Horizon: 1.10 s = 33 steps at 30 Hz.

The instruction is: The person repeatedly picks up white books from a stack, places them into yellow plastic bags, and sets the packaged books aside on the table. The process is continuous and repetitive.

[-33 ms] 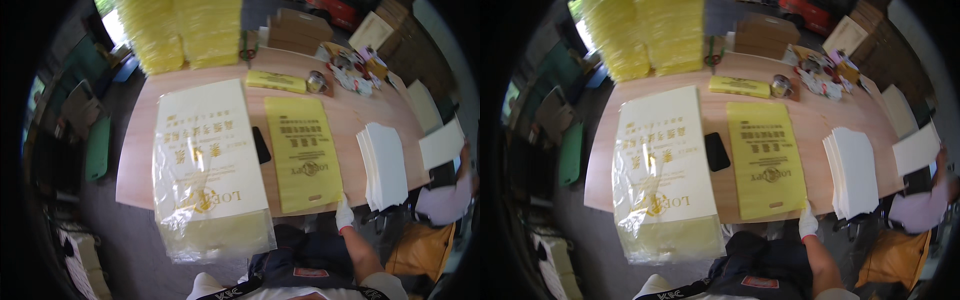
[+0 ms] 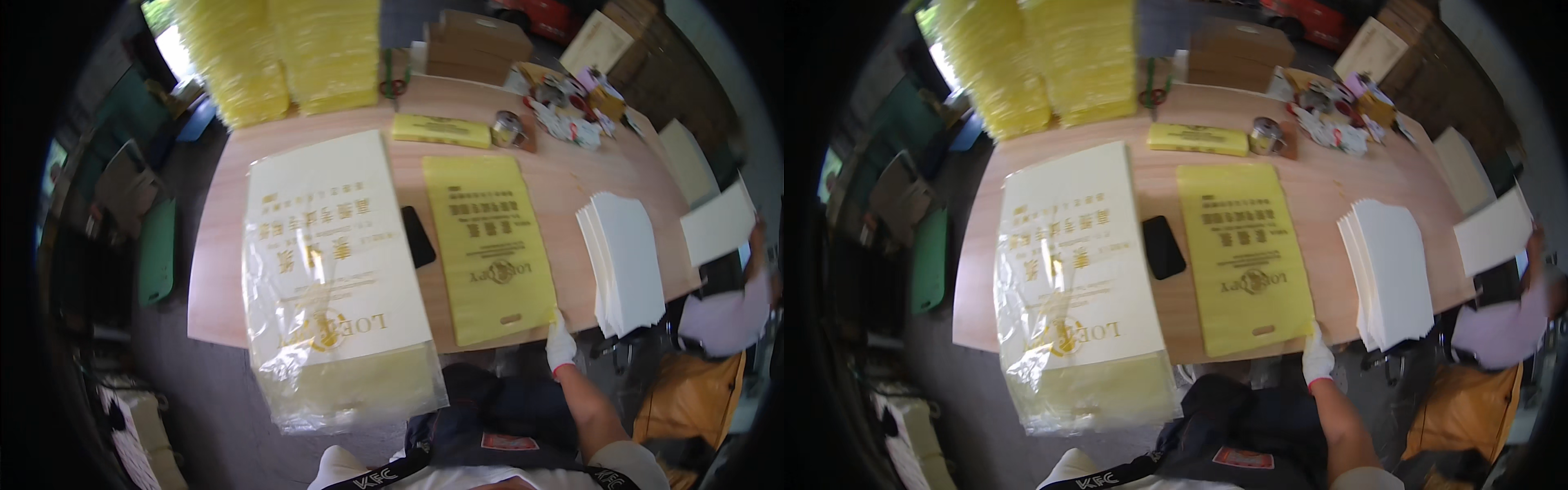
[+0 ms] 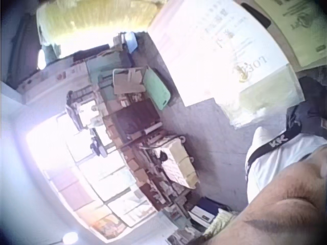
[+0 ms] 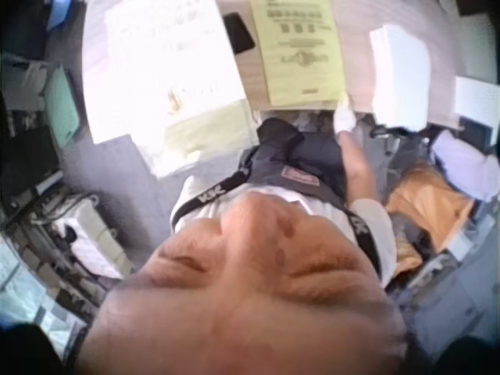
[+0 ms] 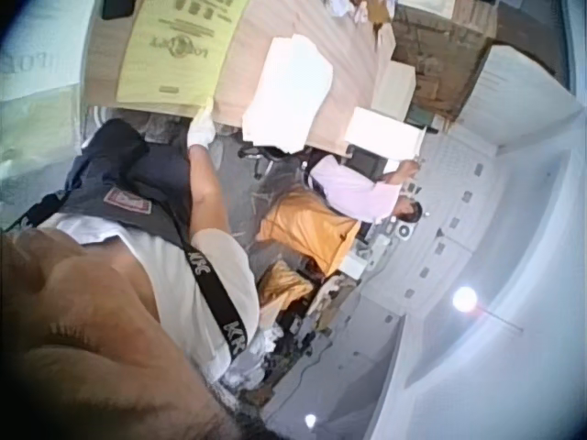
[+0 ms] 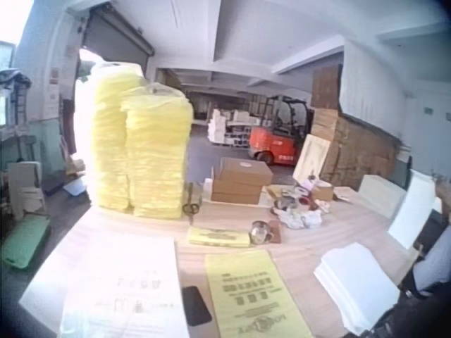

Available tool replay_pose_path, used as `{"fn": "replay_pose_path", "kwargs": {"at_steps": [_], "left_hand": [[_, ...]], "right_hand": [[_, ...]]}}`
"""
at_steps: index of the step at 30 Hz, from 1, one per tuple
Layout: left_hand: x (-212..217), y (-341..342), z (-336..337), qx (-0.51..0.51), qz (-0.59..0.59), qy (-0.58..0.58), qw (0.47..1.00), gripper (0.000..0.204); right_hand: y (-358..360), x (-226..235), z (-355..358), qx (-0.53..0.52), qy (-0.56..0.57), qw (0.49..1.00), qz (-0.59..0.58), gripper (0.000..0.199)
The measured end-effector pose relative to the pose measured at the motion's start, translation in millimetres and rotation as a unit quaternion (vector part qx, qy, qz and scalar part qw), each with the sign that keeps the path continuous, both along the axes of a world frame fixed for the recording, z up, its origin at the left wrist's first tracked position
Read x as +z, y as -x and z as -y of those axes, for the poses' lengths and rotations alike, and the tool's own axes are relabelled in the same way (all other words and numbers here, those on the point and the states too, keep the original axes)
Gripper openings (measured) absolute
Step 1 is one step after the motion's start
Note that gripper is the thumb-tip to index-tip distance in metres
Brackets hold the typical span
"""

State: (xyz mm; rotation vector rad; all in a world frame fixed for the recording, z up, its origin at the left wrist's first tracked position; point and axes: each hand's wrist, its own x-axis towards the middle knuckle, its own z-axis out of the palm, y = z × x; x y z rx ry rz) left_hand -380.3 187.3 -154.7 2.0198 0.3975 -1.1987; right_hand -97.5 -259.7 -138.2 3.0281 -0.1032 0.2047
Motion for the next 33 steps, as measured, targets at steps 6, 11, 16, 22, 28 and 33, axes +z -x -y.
{"fn": "replay_pose_path", "kwargs": {"at_steps": [6,11,16,22,28,33], "left_hand": [[-46,1,-39,-0.161,-0.064,0.019,0.985,0.043],[-80,-35,-54,-0.374,0.015,-0.018,0.927,0.044],[-62,-65,-39,0.183,0.298,0.031,0.936,0.026],[34,-103,-4,0.255,0.362,0.127,0.888,0.03],[152,-181,78,-0.001,0.511,0.078,0.856,0.031],[175,-260,158,-0.053,0.507,0.018,0.86,0.026]], "right_hand": [[4,32,-24,-0.031,-0.126,0.992,-0.009,0.047],[-16,100,-50,-0.095,-0.188,0.972,-0.102,0.046],[31,91,-22,0.026,-0.233,0.971,-0.043,0.044],[63,83,-9,0.013,-0.154,0.958,-0.242,0.053],[63,84,7,0.232,-0.3,0.876,-0.297,0.035],[119,81,58,0.286,-0.381,0.744,-0.468,0.033]]}}
